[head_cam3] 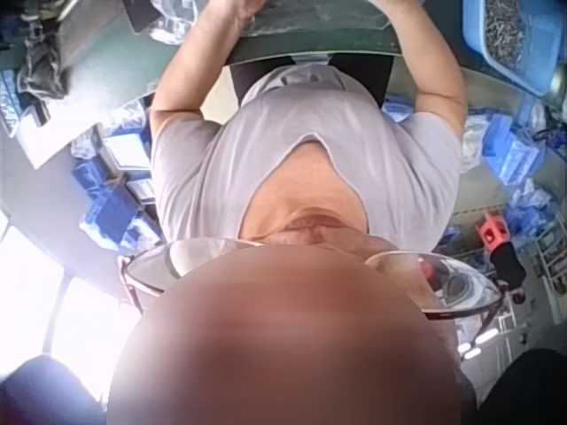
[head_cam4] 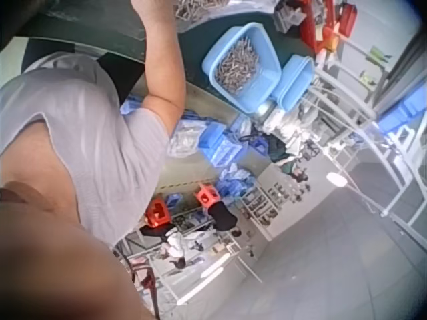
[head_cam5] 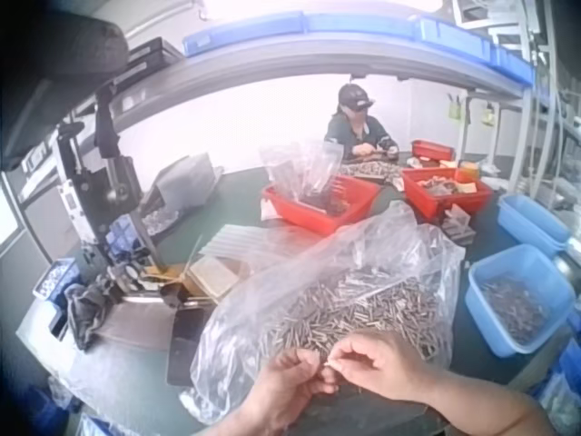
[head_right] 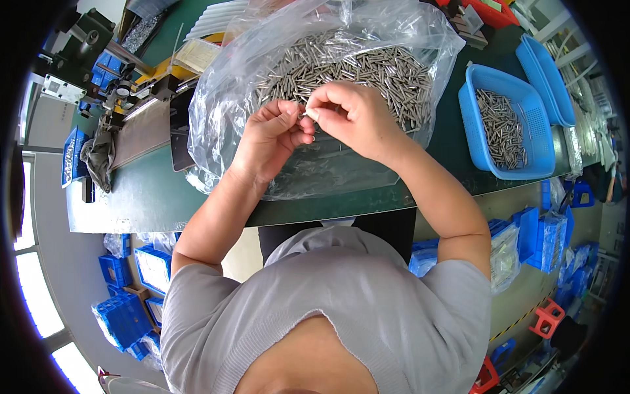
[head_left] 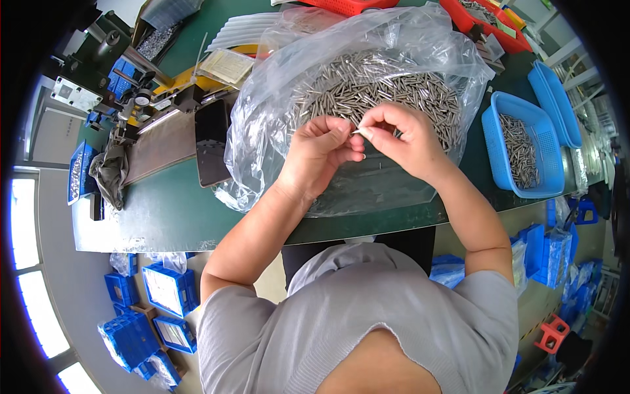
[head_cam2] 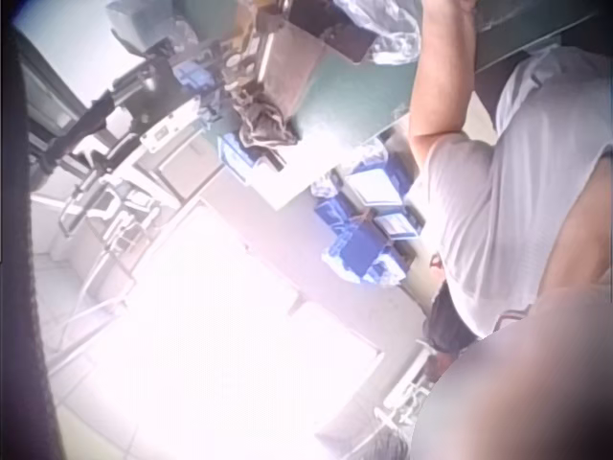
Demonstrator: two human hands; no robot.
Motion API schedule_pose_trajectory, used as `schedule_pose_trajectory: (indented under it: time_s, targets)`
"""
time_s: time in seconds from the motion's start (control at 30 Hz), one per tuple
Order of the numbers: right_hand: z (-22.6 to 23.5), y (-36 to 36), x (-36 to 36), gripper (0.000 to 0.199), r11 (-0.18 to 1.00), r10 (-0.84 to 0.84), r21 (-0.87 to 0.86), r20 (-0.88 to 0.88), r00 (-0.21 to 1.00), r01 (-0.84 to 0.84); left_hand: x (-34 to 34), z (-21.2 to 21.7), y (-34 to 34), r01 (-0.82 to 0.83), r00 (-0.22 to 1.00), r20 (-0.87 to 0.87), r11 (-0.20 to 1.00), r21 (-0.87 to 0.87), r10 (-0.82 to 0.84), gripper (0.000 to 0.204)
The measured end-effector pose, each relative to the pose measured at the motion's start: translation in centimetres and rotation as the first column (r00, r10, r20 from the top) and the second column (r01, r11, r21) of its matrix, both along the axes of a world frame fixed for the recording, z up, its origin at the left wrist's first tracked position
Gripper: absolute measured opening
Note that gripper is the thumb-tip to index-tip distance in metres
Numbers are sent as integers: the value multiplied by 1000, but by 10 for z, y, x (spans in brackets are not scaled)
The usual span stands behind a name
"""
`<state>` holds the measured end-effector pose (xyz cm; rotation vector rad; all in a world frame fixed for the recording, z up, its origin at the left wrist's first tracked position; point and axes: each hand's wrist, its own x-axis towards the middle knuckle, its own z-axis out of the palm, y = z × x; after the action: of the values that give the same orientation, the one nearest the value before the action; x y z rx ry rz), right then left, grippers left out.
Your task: The worker is manually sorting or inspecting small metal pins at a manufacturing workstation.
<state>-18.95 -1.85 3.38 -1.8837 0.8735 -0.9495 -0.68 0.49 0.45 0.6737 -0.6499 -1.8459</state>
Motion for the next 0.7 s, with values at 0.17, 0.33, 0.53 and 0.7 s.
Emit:
schedule_pose_trajectory:
  time_s: [0.17, 0.33, 0.53, 0.7]
  targets:
    - [-7, -5, 5, 7, 957, 49, 276, 155, 987, -91, 2, 3, -1, 35, 996, 82, 999, -20, -33, 12]
    - [-5, -2, 9, 7, 913, 49, 384, 240, 969, -142, 0, 4, -1, 17, 994, 107, 998, -62, -10, 12]
    - [-8, -21, -9, 13, 825, -205, 545, 535, 820, -149, 5, 10, -3, -219, 935, 269, 973, -69, 229, 10]
    - [-17, -25, -8, 11, 668, -109, 718, 353, 929, -194, 6, 7, -4, -253, 936, 232, 965, -73, 263, 10]
